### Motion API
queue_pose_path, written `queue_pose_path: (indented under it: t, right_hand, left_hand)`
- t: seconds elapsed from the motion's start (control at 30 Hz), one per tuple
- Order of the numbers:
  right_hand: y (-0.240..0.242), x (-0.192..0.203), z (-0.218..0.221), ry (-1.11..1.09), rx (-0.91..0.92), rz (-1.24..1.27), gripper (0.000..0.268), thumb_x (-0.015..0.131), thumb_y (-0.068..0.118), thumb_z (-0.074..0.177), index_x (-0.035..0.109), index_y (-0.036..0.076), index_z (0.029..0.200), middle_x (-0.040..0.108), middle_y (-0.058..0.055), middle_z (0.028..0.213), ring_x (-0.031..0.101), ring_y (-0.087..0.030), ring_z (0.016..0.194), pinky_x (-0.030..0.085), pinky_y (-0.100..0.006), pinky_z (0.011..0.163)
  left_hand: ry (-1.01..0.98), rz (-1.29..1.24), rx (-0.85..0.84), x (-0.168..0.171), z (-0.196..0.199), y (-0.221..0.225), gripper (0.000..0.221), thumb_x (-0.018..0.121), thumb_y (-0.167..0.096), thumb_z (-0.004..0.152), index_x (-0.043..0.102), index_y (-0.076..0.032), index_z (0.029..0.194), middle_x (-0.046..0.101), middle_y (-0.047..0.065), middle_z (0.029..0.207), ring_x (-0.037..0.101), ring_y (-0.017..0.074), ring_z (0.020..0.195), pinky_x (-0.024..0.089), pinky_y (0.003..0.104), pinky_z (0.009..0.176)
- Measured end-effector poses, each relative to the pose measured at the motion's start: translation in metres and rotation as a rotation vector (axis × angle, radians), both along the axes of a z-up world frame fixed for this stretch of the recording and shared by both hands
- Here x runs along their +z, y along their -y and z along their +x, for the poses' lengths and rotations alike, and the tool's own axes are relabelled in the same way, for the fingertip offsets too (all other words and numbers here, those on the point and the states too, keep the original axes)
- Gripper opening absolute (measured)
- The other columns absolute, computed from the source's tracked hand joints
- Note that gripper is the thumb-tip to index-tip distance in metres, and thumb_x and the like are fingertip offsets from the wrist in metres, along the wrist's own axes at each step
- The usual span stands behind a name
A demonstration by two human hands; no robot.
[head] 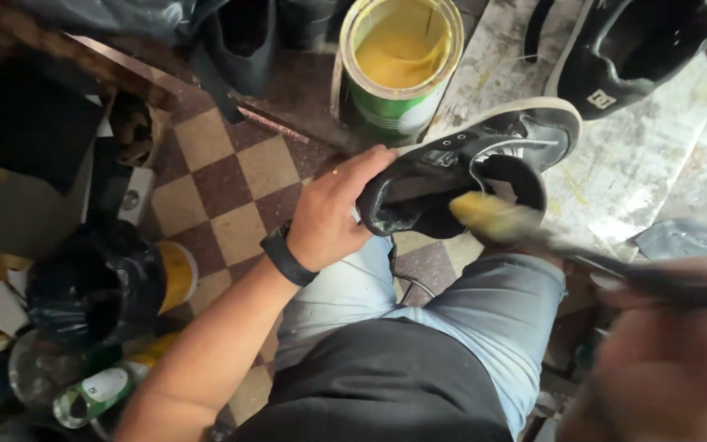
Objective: Applying glue to the interior lining of a shoe using a brush at a repair bench.
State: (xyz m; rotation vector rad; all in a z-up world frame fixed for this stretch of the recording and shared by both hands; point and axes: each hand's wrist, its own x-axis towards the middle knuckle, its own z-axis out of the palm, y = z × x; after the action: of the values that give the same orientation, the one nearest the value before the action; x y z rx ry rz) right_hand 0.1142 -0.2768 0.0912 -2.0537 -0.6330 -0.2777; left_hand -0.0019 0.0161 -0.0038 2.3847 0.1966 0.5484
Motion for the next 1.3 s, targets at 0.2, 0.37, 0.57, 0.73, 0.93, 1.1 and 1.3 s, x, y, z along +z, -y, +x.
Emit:
queue_pose_path:
  t: [0.2, 0.37, 0.57, 0.73, 0.93, 1.1, 1.3]
  right_hand:
    - [-0.039, 0.006, -0.025, -0.017, 0.261, -0.096, 0.019, 0.078, 0.011, 0.101, 0.072, 0.001, 0.117, 0.082, -0.006, 0.110, 0.074, -0.008, 0.082, 0.053, -0.022, 0.065]
    - [-0.059, -0.017, -0.018, 0.057, 0.374, -0.145, 0.018, 0.081, 0.012, 0.099, 0.075, 0.006, 0.115, 0.082, -0.006, 0.106, 0.076, -0.018, 0.080, 0.058, -0.032, 0.075]
    - [-0.074, -0.018, -0.029, -0.233, 0.264, -0.254, 0.023, 0.075, 0.028, 0.101, 0.071, 0.018, 0.121, 0.076, 0.007, 0.076, 0.063, -0.007, 0.051, 0.048, -0.025, 0.056]
    - [-0.091, -0.017, -0.042, -0.658, 0.171, 0.203, 0.021, 0.070, 0.013, 0.101, 0.066, -0.002, 0.115, 0.077, -0.016, 0.094, 0.080, -0.018, 0.065, 0.069, -0.025, 0.056]
    - [-0.092, -0.034, -0.051, -0.782, 0.074, 0.484, 0.025, 0.064, 0.012, 0.105, 0.060, -0.006, 0.122, 0.072, -0.024, 0.075, 0.079, -0.027, 0.068, 0.067, -0.029, 0.060]
    - [-0.081, -0.024, -0.026, -0.589, 0.327, 0.065, 0.017, 0.066, 0.015, 0.104, 0.071, 0.008, 0.119, 0.078, -0.006, 0.075, 0.074, -0.010, 0.057, 0.061, -0.021, 0.061]
    - [-0.057, 0.006, -0.009, -0.662, 0.347, 0.237, 0.012, 0.063, 0.005, 0.105, 0.063, -0.005, 0.111, 0.077, -0.019, 0.109, 0.073, -0.017, 0.070, 0.063, -0.026, 0.068]
  left_hand:
    - [0.133, 0.040, -0.107, -0.001, -0.005, 0.005, 0.062, 0.067, 0.016, 0.096, 0.050, -0.003, 0.152, 0.061, 0.017, 0.154, 0.058, 0.0350, 0.150, 0.051, 0.045, 0.128]
    - [0.139, 0.085, -0.147, -0.005, -0.008, 0.006, 0.060, 0.069, 0.012, 0.104, 0.044, -0.004, 0.156, 0.056, 0.019, 0.159, 0.054, 0.0398, 0.153, 0.053, 0.047, 0.129]
    - [0.181, 0.053, -0.137, -0.006, -0.009, 0.010, 0.047, 0.064, 0.004, 0.109, 0.047, -0.002, 0.153, 0.057, 0.021, 0.156, 0.056, 0.0425, 0.151, 0.051, 0.049, 0.131]
    - [0.163, 0.035, -0.149, -0.004, -0.008, 0.010, 0.052, 0.065, 0.005, 0.108, 0.045, -0.004, 0.155, 0.055, 0.019, 0.159, 0.054, 0.0398, 0.154, 0.051, 0.048, 0.130]
    - [0.169, 0.061, -0.131, -0.004, -0.007, 0.009, 0.051, 0.061, 0.012, 0.107, 0.047, -0.004, 0.153, 0.058, 0.018, 0.157, 0.057, 0.0384, 0.151, 0.052, 0.046, 0.130]
    - [0.167, 0.112, -0.106, -0.012, -0.008, 0.004, 0.059, 0.069, 0.001, 0.109, 0.038, -0.006, 0.159, 0.057, 0.018, 0.159, 0.055, 0.0368, 0.153, 0.056, 0.047, 0.127]
    - [0.154, 0.105, -0.116, -0.009, -0.007, 0.005, 0.050, 0.065, 0.004, 0.110, 0.042, -0.002, 0.155, 0.057, 0.020, 0.157, 0.055, 0.0387, 0.152, 0.054, 0.048, 0.128]
